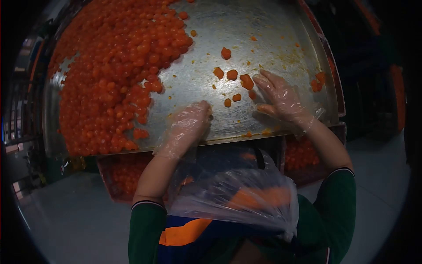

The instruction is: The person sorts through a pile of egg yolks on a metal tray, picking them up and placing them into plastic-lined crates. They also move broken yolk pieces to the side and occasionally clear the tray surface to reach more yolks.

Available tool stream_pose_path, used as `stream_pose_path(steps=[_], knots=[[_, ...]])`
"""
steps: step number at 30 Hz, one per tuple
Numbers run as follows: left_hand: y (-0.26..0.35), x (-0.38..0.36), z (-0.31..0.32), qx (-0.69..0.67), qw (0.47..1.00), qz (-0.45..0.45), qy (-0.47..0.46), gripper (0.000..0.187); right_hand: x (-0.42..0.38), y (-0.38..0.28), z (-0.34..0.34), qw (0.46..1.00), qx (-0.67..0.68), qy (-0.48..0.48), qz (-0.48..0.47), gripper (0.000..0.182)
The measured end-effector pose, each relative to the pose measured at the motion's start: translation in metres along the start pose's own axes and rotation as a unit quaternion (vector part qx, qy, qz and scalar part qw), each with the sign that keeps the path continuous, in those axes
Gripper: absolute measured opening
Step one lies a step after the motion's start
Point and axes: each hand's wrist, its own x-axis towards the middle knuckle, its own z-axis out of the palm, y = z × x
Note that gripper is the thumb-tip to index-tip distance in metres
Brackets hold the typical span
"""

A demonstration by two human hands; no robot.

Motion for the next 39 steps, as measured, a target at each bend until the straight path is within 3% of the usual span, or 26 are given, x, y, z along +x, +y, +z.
stream_pose_path(steps=[2,4,6,10,13,15,16,18,19,20,21,23,24,25,26,28,29,30,31,32,33,34,36,37,38,39], knots=[[0.004,0.004,0.000,-0.039,0.997,0.057,0.039,0.022,0.018,0.006,0.015,0.999,-0.017,0.018,-0.028,0.094],[0.011,0.010,0.007,-0.047,0.989,0.101,0.098,0.021,0.031,0.008,0.029,0.999,-0.029,-0.036,0.011,0.102],[0.027,0.019,0.002,0.043,0.973,0.160,0.159,0.019,0.036,-0.001,0.034,0.992,-0.090,-0.085,0.006,0.108],[0.034,0.032,0.011,-0.007,0.965,0.226,0.131,0.018,0.052,-0.005,0.041,0.995,-0.061,-0.063,0.044,0.108],[0.018,0.017,-0.012,0.001,0.981,0.128,0.143,0.013,0.081,0.002,0.049,0.998,-0.045,0.021,0.040,0.108],[-0.024,0.016,-0.012,0.019,0.968,0.055,0.243,0.015,0.111,0.011,0.048,0.997,-0.005,0.051,0.062,0.104],[-0.051,0.016,-0.015,0.073,0.960,0.018,0.269,0.017,0.128,0.006,0.040,0.993,0.079,0.044,0.073,0.097],[-0.080,0.023,-0.021,0.129,0.947,-0.015,0.294,0.018,0.148,-0.001,0.052,0.996,0.017,0.083,0.037,0.088],[-0.086,0.026,-0.024,0.106,0.966,-0.086,0.221,0.019,0.156,-0.030,0.034,0.999,0.015,-0.022,0.035,0.072],[-0.089,0.029,-0.025,0.083,0.973,-0.156,0.147,0.021,0.157,-0.046,0.045,0.999,0.026,-0.010,-0.026,0.058],[-0.093,0.030,-0.019,-0.077,0.967,-0.196,0.145,0.027,0.162,-0.058,0.057,0.987,0.066,-0.106,-0.098,0.057],[-0.077,0.025,-0.026,-0.052,0.972,-0.191,0.123,0.030,0.138,-0.094,0.072,0.949,0.013,-0.072,-0.307,0.055],[-0.071,0.023,-0.028,-0.031,0.976,-0.192,0.097,0.033,0.122,-0.106,0.083,0.931,-0.014,-0.086,-0.355,0.052],[-0.075,0.024,-0.020,-0.065,0.977,-0.167,0.116,0.035,0.105,-0.112,0.088,0.908,-0.036,-0.027,-0.416,0.043],[-0.081,0.024,-0.013,-0.064,0.978,-0.164,0.114,0.035,0.098,-0.108,0.088,0.910,-0.035,-0.026,-0.412,0.043],[-0.084,0.029,-0.004,-0.222,0.958,-0.107,0.147,0.032,0.076,-0.084,0.082,0.925,-0.074,-0.036,-0.370,0.024],[-0.074,0.029,-0.007,-0.223,0.961,-0.089,0.138,0.032,0.073,-0.062,0.068,0.944,-0.106,-0.013,-0.313,0.017],[-0.056,0.028,-0.015,-0.405,0.903,-0.127,0.069,0.028,0.068,-0.032,0.056,0.959,-0.119,0.015,-0.258,0.018],[-0.038,0.029,-0.016,-0.566,0.809,-0.162,-0.015,0.023,0.059,0.001,0.042,0.970,-0.136,0.043,-0.198,0.020],[-0.015,0.029,-0.005,-0.640,0.761,-0.098,-0.042,0.018,0.046,0.039,0.035,0.971,-0.173,0.077,-0.143,0.021],[0.021,0.024,-0.007,-0.650,0.750,-0.051,-0.107,0.019,0.031,0.074,0.027,0.967,-0.211,0.109,-0.092,0.024],[0.060,0.016,-0.007,-0.658,0.734,-0.006,-0.168,0.020,0.014,0.097,0.006,0.968,-0.245,0.052,-0.028,0.029],[0.120,0.004,0.013,-0.602,0.760,0.195,-0.147,0.017,-0.015,0.126,-0.027,0.959,-0.280,-0.002,0.053,0.035],[0.127,0.008,0.011,-0.598,0.757,0.209,-0.158,0.017,-0.028,0.139,-0.038,0.966,-0.191,0.033,0.172,0.038],[0.131,0.010,0.004,-0.545,0.797,0.237,-0.105,0.018,-0.042,0.146,-0.046,0.951,-0.095,0.068,0.285,0.042],[0.130,0.014,0.000,-0.490,0.830,0.263,-0.050,0.018,-0.055,0.138,-0.074,0.928,0.146,0.097,0.328,0.038]])
